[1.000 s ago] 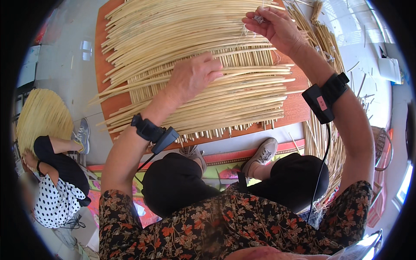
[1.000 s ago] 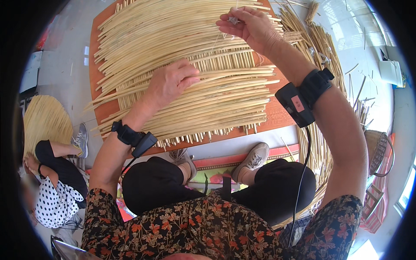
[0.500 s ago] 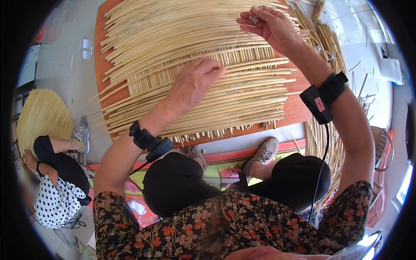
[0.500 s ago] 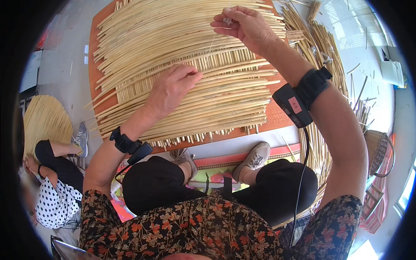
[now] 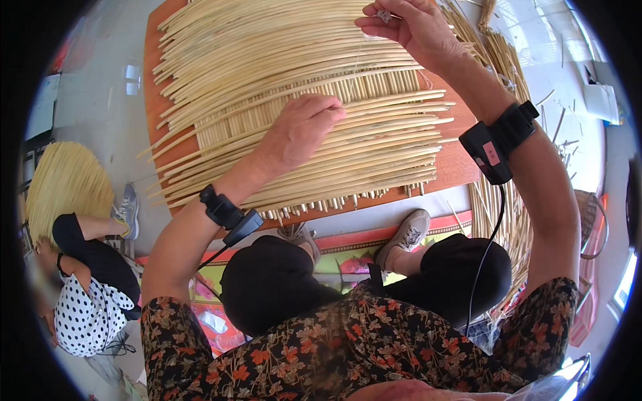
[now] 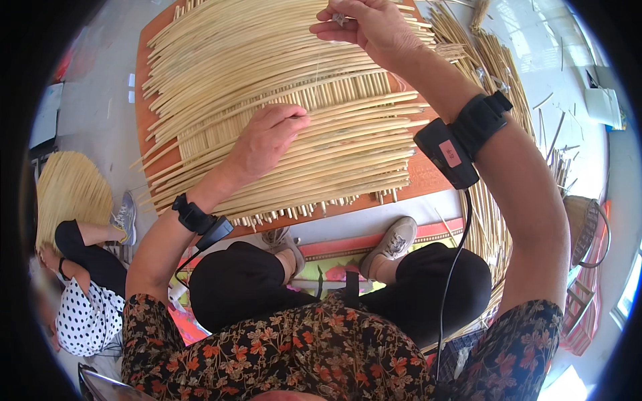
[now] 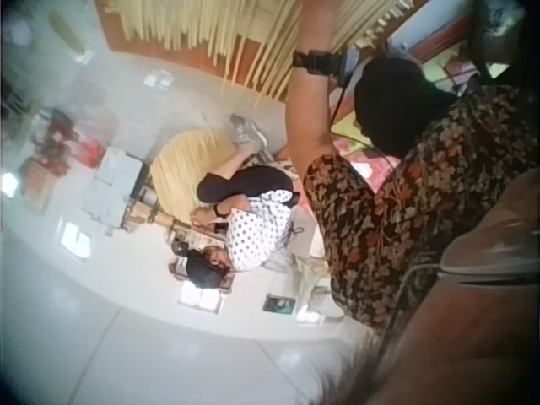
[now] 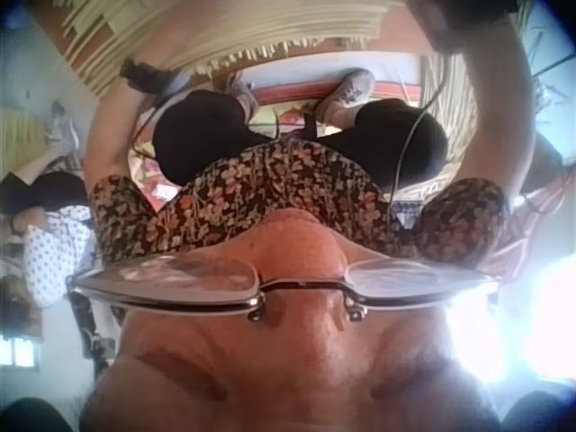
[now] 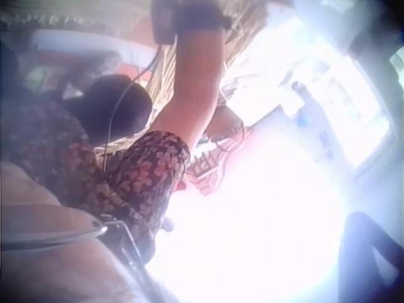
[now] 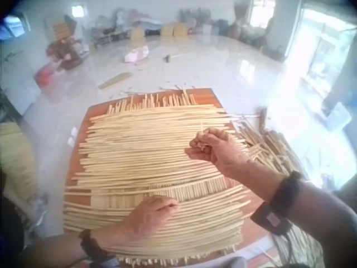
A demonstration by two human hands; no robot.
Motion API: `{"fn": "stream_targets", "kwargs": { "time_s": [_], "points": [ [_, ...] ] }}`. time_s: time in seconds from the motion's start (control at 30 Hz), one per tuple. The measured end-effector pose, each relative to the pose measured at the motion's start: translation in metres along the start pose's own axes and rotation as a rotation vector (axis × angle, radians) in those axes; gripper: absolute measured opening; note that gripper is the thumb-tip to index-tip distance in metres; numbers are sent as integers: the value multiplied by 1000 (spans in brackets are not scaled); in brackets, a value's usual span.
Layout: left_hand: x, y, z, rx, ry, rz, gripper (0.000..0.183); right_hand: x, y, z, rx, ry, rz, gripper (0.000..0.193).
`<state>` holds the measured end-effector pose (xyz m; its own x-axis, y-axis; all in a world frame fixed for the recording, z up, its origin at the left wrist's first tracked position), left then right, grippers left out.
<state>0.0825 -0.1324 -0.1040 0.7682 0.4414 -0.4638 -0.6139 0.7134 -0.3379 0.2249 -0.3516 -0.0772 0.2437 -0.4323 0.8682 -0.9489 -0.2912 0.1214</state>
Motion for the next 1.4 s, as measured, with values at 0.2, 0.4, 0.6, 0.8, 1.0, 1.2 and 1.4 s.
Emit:
{"fn": "stream_targets", "kwargs": {
  "time_s": [0.2, 0.4, 0.6, 0.8, 1.0, 1.2, 1.4],
  "points": [
    [-9, -6, 1, 84, -60, -3, 56, 24, 30, 13, -59, 86, -49, 16],
    [-18, 3, -1, 238, -151, 2, 72, 30, 43, 0, -13, 136, -34, 25],
    [-15, 9, -7, 270, -184, -13, 74, 60, 70, -25, -13, 589, -31, 22],
    [-2, 27, -4, 255, -286, 18, 76, 73, 195, -144, 355, 1666, 516, 20],
    [-7, 13, -15, 255, -302, -49, 76, 30, 319, -230, 592, 1338, 559, 16],
    [-24, 14, -11, 300, -394, -93, 83, 5, 302, -226, 589, 1320, 606, 16],
    [-29, 19, -22, 327, -353, -74, 89, 9, 302, -220, 596, 1286, 537, 14]
  ]
}}
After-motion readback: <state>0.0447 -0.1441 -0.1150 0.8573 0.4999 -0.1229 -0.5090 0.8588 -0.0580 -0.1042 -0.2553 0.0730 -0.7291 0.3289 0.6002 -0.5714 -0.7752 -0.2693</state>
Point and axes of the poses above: each hand's wrist, its own y-axis away from the middle knuckle, its own z-axis out of the back of the hand, x = y × z, the point moved 5 cm from there along -y, towards the middle knuckle, and after that the axes turned 4 degrees about -y, right-handed, at the moved point
